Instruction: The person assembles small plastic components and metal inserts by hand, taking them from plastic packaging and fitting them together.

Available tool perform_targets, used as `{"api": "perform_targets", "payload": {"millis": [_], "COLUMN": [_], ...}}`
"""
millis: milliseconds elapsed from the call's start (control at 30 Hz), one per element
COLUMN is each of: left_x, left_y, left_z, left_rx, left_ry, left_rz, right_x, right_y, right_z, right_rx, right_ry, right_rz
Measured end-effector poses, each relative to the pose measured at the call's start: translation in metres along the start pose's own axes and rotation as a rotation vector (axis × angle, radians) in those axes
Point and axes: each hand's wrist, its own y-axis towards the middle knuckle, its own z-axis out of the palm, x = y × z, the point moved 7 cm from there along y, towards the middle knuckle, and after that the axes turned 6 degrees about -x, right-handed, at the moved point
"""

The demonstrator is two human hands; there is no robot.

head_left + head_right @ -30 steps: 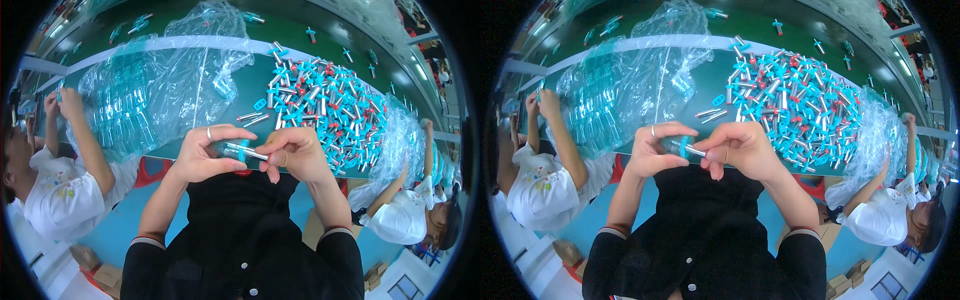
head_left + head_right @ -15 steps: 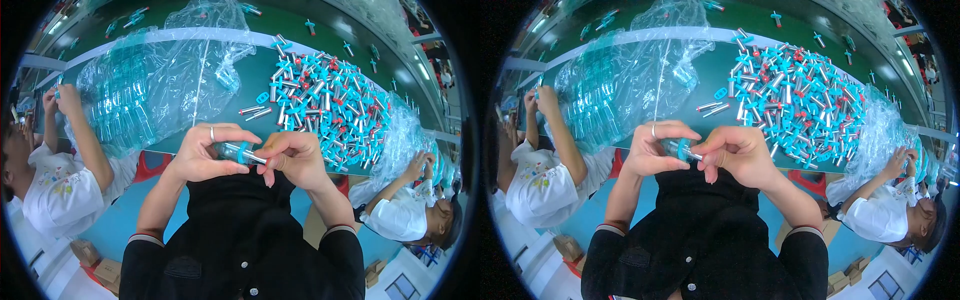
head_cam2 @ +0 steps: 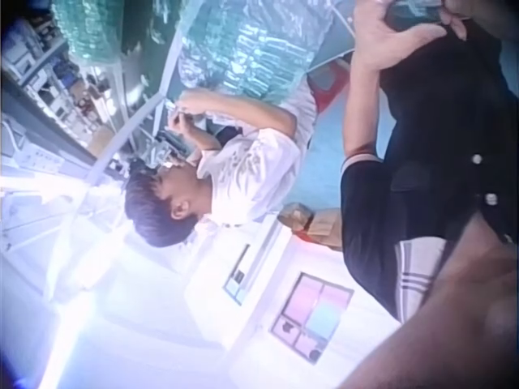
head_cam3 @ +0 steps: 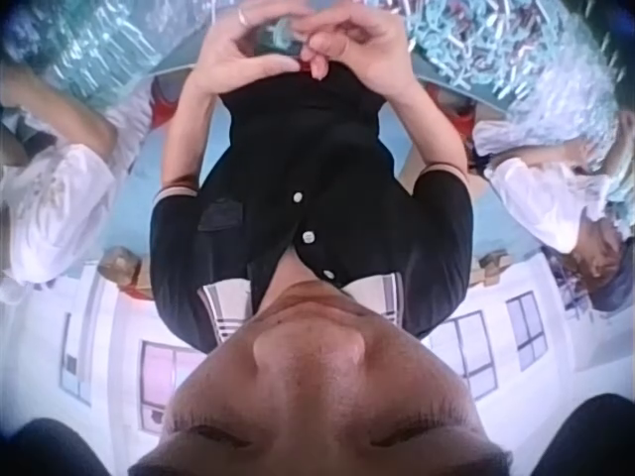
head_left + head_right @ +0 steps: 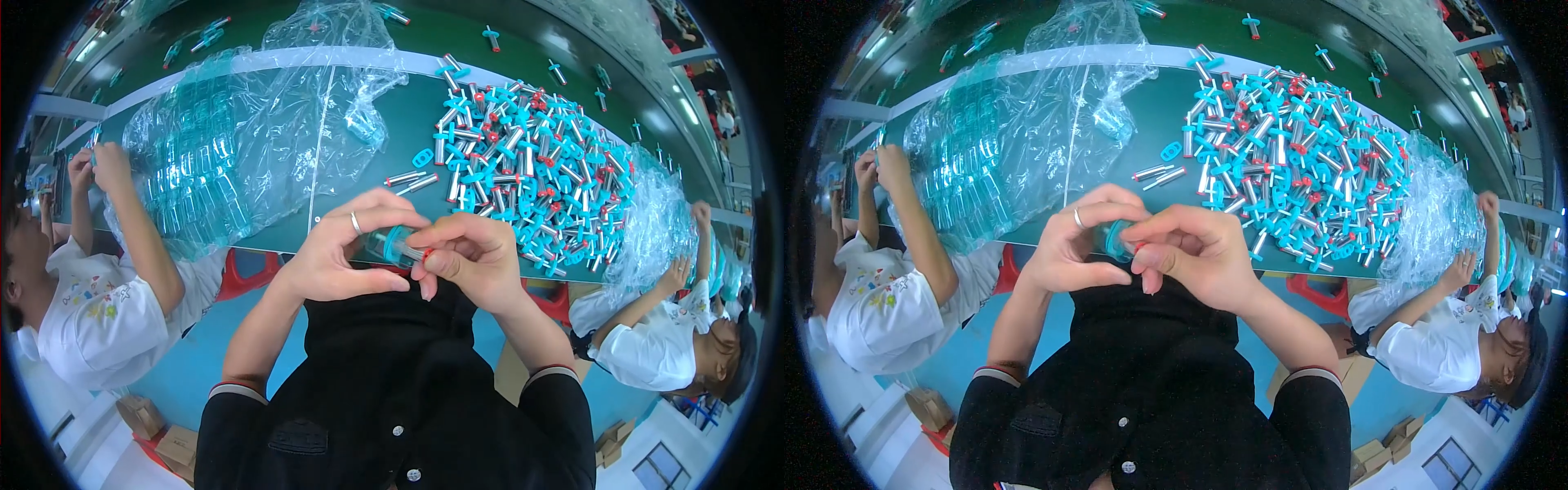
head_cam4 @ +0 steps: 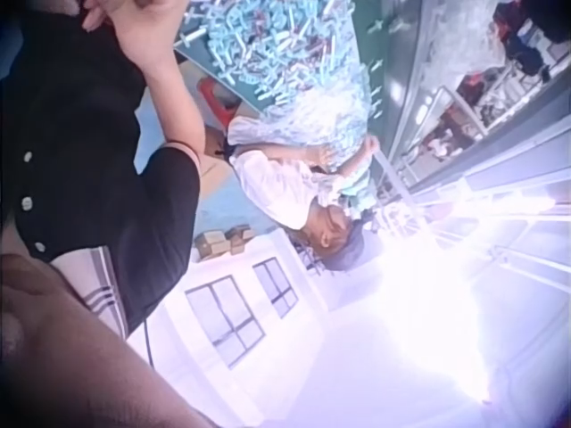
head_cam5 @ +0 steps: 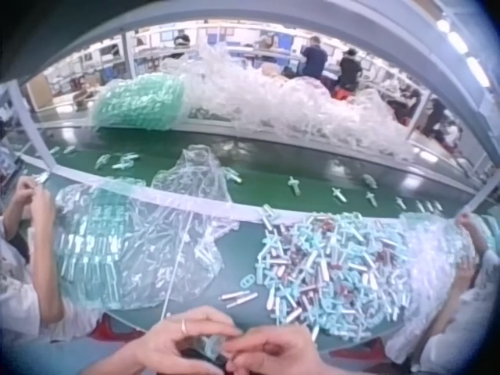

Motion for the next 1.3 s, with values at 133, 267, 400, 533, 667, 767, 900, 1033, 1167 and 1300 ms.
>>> {"api": "perform_targets", "payload": {"millis": [133, 267, 400, 533, 667, 767, 900, 1033, 1167, 1300], "left_x": [0.002, 0.014, 0.024, 0.029, 0.038, 0.045, 0.043, 0.035, 0.016, -0.007], "left_y": [0.002, 0.000, -0.002, -0.006, -0.012, -0.017, -0.019, -0.016, -0.017, -0.039], "left_z": [-0.001, -0.003, 0.000, 0.004, 0.010, 0.013, 0.010, 0.005, -0.010, -0.099], "left_rx": [-0.001, -0.046, -0.059, -0.067, -0.162, -0.208, -0.224, -0.206, -0.149, -0.669], "left_ry": [0.228, 0.184, 0.130, 0.102, -0.038, -0.062, -0.051, 0.131, 0.321, 0.887], "left_rz": [0.036, 0.040, 0.003, -0.012, -0.099, -0.103, -0.050, 0.009, 0.098, -0.001], "right_x": [0.009, 0.019, 0.025, 0.028, 0.023, 0.024, 0.023, 0.028, 0.037, 0.078], "right_y": [-0.007, -0.007, -0.009, -0.009, -0.009, -0.010, -0.008, -0.002, 0.016, 0.069], "right_z": [0.004, 0.007, 0.011, 0.013, 0.014, 0.015, 0.018, 0.020, 0.027, -0.024], "right_rx": [-0.171, -0.176, -0.266, -0.277, -0.310, -0.329, -0.308, -0.249, -0.154, -0.398], "right_ry": [-0.222, -0.642, -0.751, -0.843, -0.843, -0.856, -0.857, -0.927, -0.968, -1.096], "right_rz": [-0.119, -0.346, -0.462, -0.571, -0.613, -0.664, -0.633, -0.559, -0.532, -0.460]}}
